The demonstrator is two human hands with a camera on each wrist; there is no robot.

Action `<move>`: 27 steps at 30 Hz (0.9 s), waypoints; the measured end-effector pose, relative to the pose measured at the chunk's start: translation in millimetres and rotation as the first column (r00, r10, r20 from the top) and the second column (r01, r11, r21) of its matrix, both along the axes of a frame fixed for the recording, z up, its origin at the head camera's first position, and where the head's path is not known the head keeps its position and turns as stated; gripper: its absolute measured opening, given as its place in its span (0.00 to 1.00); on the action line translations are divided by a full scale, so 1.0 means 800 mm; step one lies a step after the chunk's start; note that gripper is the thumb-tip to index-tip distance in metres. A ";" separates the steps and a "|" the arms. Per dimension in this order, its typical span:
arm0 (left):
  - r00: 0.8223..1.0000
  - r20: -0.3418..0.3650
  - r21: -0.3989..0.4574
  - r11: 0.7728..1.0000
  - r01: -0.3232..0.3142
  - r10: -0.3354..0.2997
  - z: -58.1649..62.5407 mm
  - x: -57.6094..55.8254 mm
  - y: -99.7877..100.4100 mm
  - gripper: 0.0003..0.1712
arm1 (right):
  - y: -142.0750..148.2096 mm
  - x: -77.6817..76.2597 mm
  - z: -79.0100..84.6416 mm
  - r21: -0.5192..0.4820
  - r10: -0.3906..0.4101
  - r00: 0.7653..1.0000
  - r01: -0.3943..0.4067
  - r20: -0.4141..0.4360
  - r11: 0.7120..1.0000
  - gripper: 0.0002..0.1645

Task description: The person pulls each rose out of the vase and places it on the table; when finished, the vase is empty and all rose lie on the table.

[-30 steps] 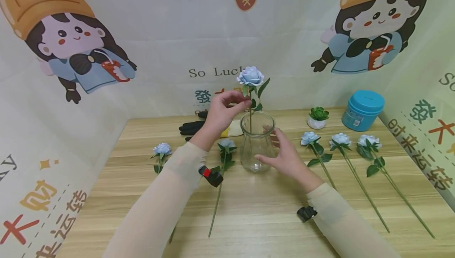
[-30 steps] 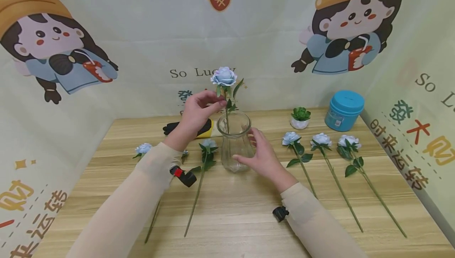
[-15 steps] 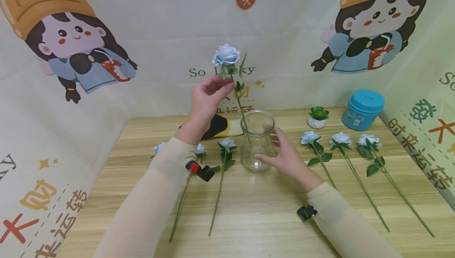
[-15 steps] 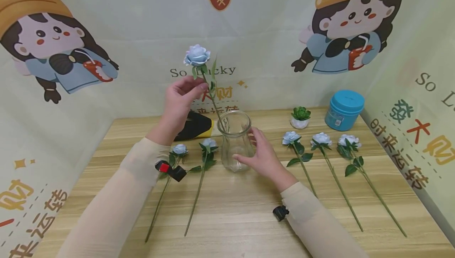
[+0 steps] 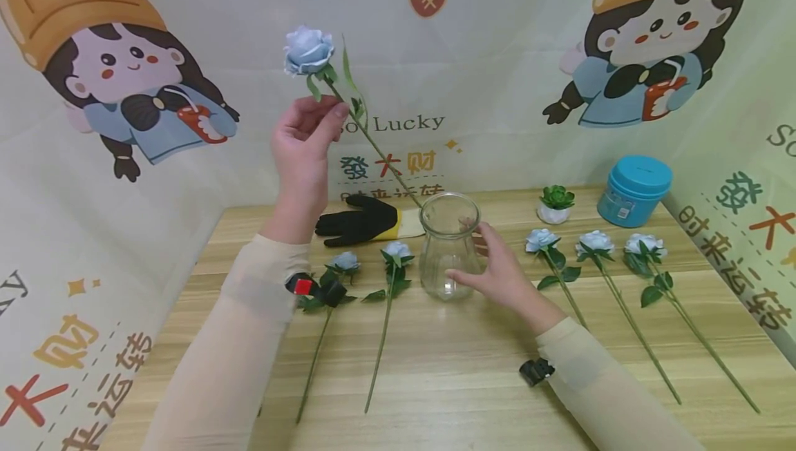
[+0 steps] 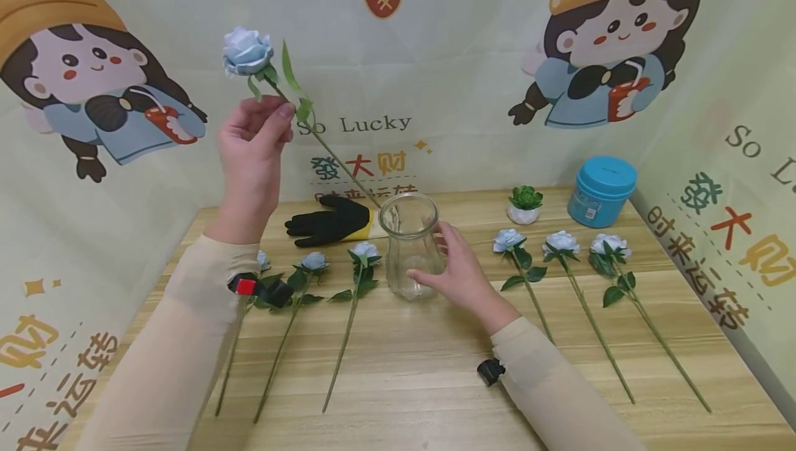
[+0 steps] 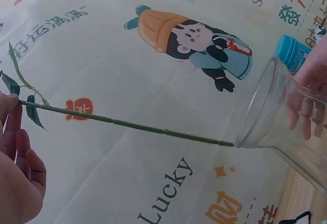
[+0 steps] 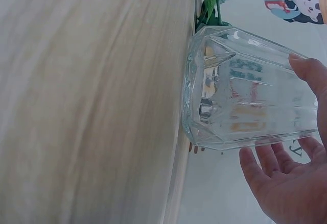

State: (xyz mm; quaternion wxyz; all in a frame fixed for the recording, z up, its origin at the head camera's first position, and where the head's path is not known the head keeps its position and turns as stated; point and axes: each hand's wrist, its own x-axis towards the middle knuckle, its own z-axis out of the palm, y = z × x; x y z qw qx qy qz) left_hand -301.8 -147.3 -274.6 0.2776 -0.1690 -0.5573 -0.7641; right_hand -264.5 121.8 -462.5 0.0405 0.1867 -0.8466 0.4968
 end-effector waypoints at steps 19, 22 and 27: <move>0.998 0.030 -0.153 0.987 -0.058 0.063 -0.011 0.015 -0.025 0.07 | -0.001 0.001 0.001 -0.010 0.003 1.000 -0.003 0.008 1.000 0.56; 0.996 0.022 -0.190 0.978 -0.081 0.087 -0.023 0.018 -0.034 0.10 | 0.000 0.001 0.001 -0.004 0.003 1.000 -0.003 0.007 1.000 0.57; 0.990 0.053 -0.247 0.962 -0.113 0.130 -0.045 0.024 -0.057 0.11 | 0.000 0.002 0.002 0.013 -0.008 1.000 0.008 0.016 1.000 0.58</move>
